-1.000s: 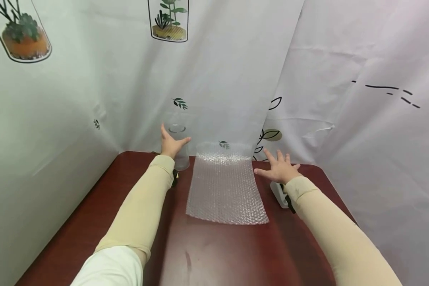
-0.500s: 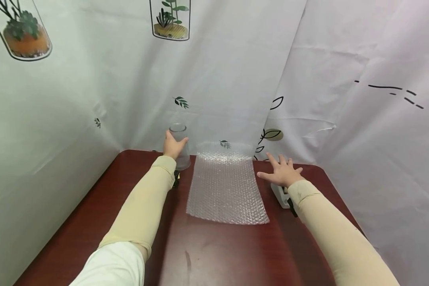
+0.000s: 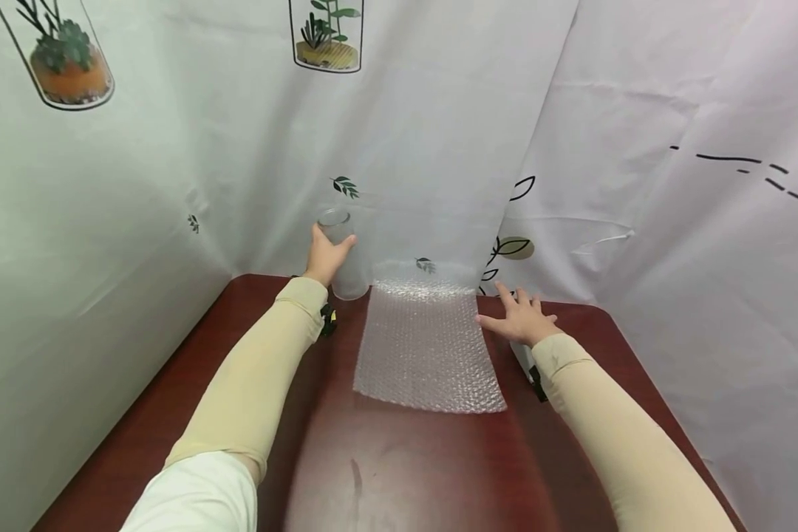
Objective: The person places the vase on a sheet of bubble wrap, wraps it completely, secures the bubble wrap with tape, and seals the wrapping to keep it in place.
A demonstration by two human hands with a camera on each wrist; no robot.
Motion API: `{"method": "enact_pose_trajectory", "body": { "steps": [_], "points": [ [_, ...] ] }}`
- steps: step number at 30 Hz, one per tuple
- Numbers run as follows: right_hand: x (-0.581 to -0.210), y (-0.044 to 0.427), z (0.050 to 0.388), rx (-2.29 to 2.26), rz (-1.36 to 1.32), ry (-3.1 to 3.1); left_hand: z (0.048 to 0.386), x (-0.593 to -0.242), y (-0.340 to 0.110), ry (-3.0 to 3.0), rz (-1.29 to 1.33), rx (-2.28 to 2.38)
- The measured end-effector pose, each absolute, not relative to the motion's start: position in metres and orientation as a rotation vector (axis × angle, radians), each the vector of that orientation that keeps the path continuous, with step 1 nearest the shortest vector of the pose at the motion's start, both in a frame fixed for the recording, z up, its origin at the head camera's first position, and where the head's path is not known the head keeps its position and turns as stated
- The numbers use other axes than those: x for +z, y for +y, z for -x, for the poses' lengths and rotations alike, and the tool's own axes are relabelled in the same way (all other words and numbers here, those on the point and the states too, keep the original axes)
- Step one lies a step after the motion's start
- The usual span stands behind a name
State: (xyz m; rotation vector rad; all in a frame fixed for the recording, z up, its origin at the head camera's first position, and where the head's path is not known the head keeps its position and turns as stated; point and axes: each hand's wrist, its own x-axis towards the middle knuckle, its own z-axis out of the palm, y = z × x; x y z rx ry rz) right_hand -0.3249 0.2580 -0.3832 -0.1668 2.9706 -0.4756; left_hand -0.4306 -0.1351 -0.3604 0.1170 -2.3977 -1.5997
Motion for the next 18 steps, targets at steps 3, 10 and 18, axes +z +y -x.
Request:
{"method": "enact_pose_trajectory", "body": {
  "steps": [3, 10, 18],
  "points": [
    [-0.383, 0.255, 0.327, -0.484, 0.156, 2.955, 0.424, -0.351, -0.134, -2.360, -0.134, -1.654],
    [-0.392, 0.248, 0.329, -0.545, 0.155, 2.934, 0.412, -0.340, -0.119, -2.291, -0.096, -1.794],
    [-0.402, 0.237, 0.325, -0.775, 0.210, 2.912, 0.394, -0.340, -0.099, -2.179, -0.041, -2.033]
  ]
}}
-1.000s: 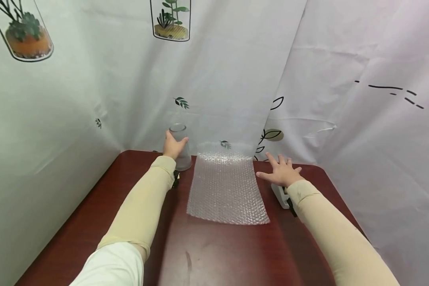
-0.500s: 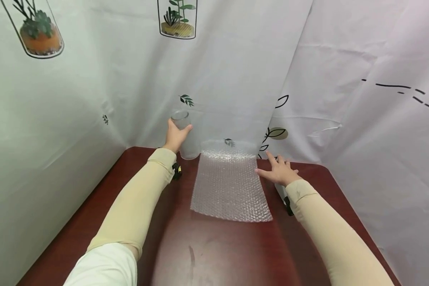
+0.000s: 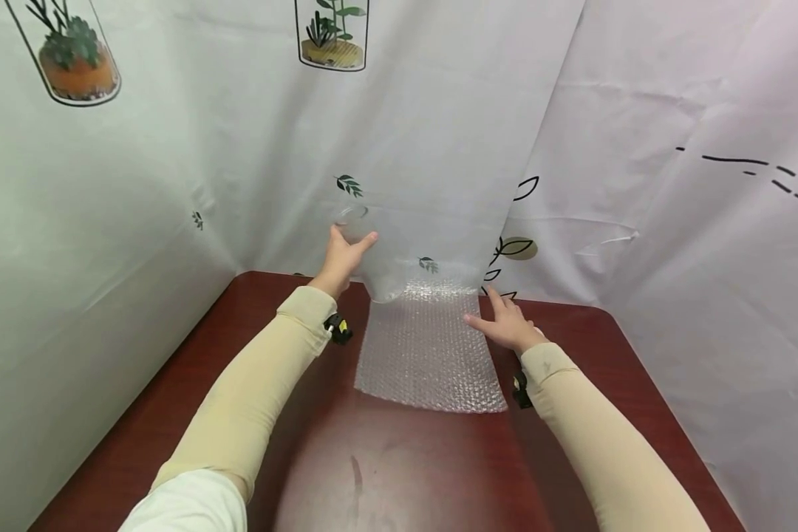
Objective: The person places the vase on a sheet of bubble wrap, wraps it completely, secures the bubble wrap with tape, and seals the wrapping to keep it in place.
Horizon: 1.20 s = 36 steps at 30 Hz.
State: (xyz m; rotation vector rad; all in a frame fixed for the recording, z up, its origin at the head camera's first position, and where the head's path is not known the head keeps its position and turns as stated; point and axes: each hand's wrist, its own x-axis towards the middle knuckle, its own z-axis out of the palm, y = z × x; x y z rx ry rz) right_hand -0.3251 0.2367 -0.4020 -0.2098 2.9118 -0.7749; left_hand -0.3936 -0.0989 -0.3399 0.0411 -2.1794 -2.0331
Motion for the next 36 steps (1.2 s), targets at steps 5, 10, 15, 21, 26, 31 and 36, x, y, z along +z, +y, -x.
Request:
{"method": "enact_pose_trajectory", "body": {
  "steps": [5, 10, 15, 21, 26, 31, 36],
  "points": [
    [-0.409, 0.229, 0.325, -1.014, 0.262, 2.819, 0.382, -0.341, -0.088, -2.160, -0.042, -2.187],
    [-0.417, 0.224, 0.326, -1.202, 0.188, 2.719, 0.374, -0.342, -0.075, -2.143, -0.032, -2.278],
    [-0.423, 0.217, 0.330, -1.498, 0.044, 2.551, 0.366, -0.343, -0.062, -2.108, -0.004, -2.313],
    [-0.432, 0.208, 0.335, -1.829, 0.019, 2.381, 0.356, -0.347, -0.050, -2.067, 0.013, -2.370],
    [-0.442, 0.199, 0.334, -2.101, 0.069, 2.188, 0.349, -0.350, -0.040, -2.035, 0.049, -2.419],
    [-0.446, 0.187, 0.331, -2.385, -0.024, 1.812, 0.346, -0.355, -0.034, -1.995, 0.039, -2.464],
    [-0.446, 0.181, 0.329, -2.506, -0.023, 1.526, 0.345, -0.360, -0.029, -1.931, 0.015, -2.524]
  ]
}}
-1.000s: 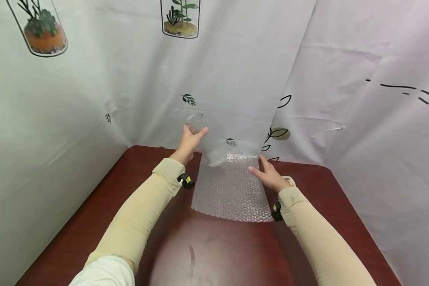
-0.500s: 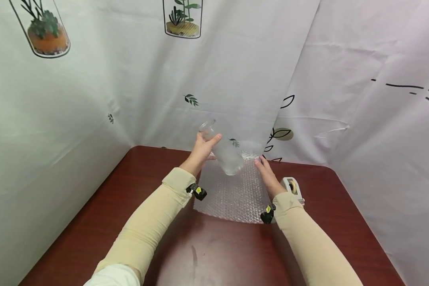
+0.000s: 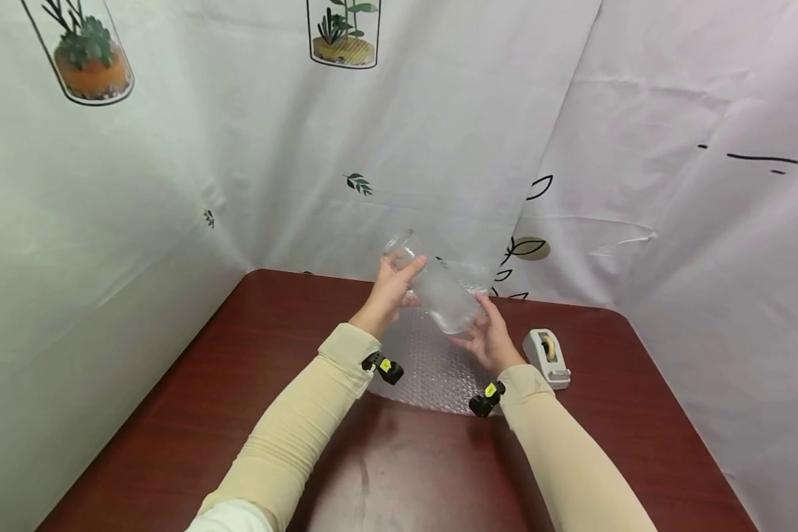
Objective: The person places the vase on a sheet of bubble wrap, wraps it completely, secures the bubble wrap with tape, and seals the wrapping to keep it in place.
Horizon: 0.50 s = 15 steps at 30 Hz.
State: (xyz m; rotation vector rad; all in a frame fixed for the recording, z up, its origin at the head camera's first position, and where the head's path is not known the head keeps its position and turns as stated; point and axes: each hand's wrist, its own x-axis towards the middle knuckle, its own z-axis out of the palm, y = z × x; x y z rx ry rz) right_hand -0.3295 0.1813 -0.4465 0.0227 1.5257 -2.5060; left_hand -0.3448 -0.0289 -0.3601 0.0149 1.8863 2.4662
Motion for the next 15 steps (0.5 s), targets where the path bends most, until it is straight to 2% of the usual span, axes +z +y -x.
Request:
{"method": "enact_pose_trajectory", "body": {
  "steps": [15],
  "points": [
    [-0.4520, 0.1740, 0.3223, -2.579, 0.132, 1.403, 0.3403, -0.3669, -0.0279, 1.815, -0.045, 2.508]
  ]
}}
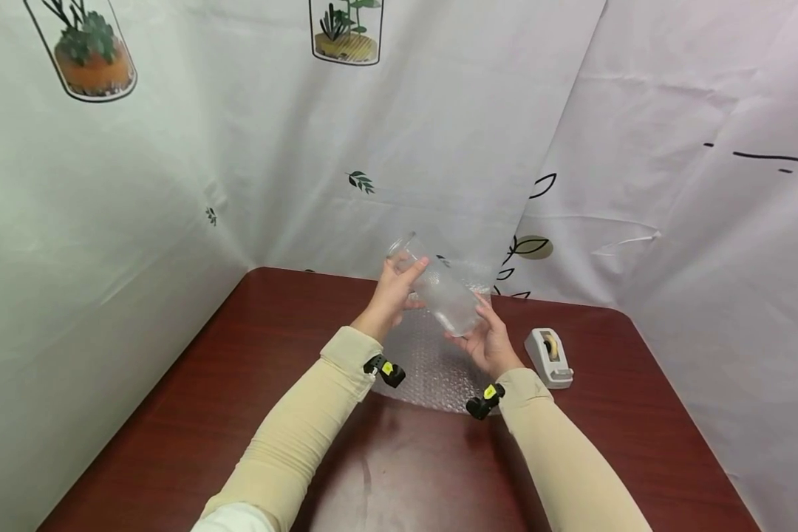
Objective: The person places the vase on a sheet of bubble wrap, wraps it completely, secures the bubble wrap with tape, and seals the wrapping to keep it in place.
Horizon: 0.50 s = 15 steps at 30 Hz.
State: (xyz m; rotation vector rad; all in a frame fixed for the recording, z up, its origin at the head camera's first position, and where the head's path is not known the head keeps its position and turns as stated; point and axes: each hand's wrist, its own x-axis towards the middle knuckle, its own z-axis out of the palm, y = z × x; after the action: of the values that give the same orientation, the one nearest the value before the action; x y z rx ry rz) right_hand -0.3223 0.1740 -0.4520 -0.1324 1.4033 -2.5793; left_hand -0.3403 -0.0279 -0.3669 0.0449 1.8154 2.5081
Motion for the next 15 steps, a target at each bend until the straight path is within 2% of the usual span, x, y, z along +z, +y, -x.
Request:
{"method": "enact_pose_trajectory", "body": {
  "steps": [15],
  "points": [
    [-0.452, 0.193, 0.321, -2.549, -0.031, 1.668, 0.342, -0.379, -0.078, 1.900, -0.049, 2.373]
  ]
}}
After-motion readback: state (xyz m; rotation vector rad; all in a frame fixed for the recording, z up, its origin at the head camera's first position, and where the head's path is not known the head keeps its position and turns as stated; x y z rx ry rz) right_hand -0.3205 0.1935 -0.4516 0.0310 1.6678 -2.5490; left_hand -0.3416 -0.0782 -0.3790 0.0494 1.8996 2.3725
